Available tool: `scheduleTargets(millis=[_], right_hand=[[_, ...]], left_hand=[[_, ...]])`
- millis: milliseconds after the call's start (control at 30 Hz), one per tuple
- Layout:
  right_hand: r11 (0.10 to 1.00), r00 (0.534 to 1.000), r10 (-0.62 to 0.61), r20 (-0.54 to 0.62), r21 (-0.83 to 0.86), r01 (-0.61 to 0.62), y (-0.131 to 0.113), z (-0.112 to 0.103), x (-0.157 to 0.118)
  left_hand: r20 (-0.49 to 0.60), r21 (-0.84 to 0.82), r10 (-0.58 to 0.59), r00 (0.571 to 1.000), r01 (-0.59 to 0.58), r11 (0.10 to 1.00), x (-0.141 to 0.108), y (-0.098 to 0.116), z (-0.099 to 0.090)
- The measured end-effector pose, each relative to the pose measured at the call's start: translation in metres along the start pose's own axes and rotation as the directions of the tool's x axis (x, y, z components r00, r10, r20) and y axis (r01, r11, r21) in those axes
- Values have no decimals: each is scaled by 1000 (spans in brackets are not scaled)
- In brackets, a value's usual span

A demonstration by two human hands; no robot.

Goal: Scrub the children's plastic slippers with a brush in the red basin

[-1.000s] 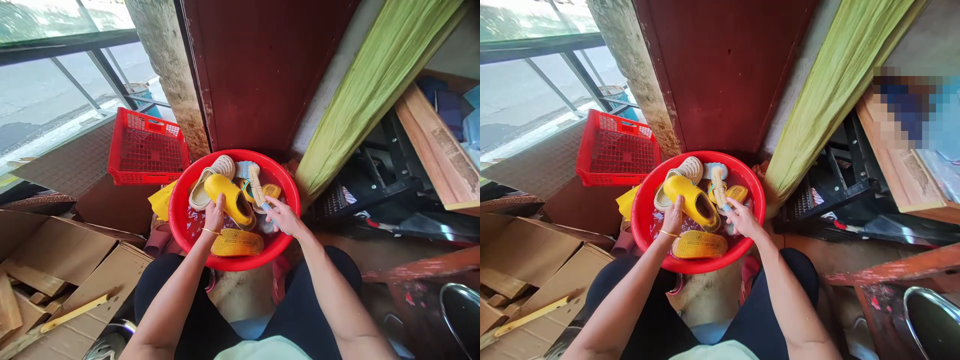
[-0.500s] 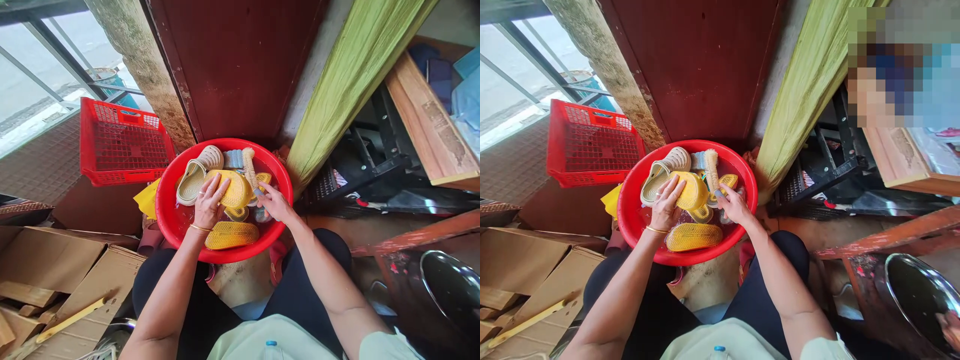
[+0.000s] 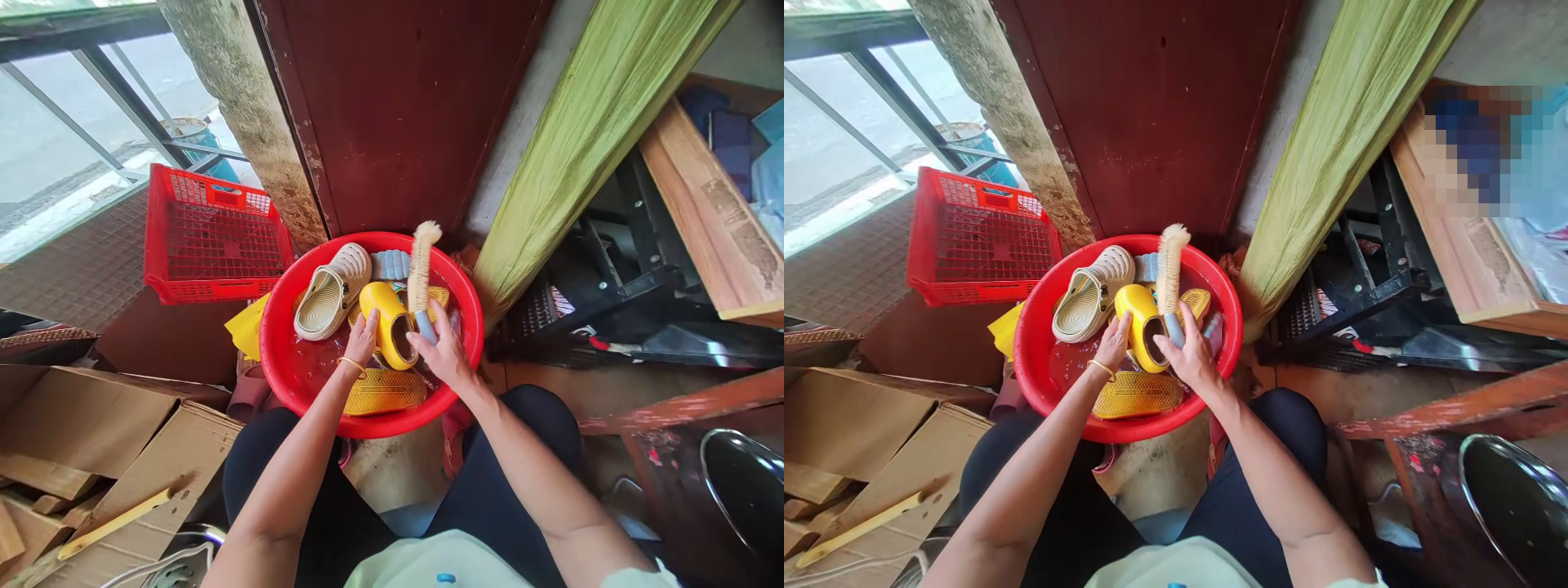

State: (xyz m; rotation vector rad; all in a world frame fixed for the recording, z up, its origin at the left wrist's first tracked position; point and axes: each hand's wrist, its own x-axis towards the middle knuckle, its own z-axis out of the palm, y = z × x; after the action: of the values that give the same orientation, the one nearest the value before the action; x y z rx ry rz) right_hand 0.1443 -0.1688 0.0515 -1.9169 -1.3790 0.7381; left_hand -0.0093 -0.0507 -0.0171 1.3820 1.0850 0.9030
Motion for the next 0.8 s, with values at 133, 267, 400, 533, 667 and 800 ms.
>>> scheduleTargets(millis=[133,267,400,533,667,800], right_hand=[[997,998,41,-55,-61,-45,8,34,2],[981,986,163,34,-113,-158,20,54,7],[968,968,230,98,-128,-217,27,60,13],[975,974,218,57,-54,-215,28,58,18],[976,976,213,34,27,-214,28,53,22],[983,984,166,-70,97,-159,24,54,24]], left_hand=[[21,207,-14,1000,9,978,3,-7,-2],[-45,486,148,988,-107,867,21,6,-42],[-256,697,250,934,-1,718,61,10,-104],[-224,695,-18,975,173,698,90,-7,-134],[-155,740,-92,984,177,648,92,-11,-137],[66,603,-191,979,113,790,89,-1,-142]])
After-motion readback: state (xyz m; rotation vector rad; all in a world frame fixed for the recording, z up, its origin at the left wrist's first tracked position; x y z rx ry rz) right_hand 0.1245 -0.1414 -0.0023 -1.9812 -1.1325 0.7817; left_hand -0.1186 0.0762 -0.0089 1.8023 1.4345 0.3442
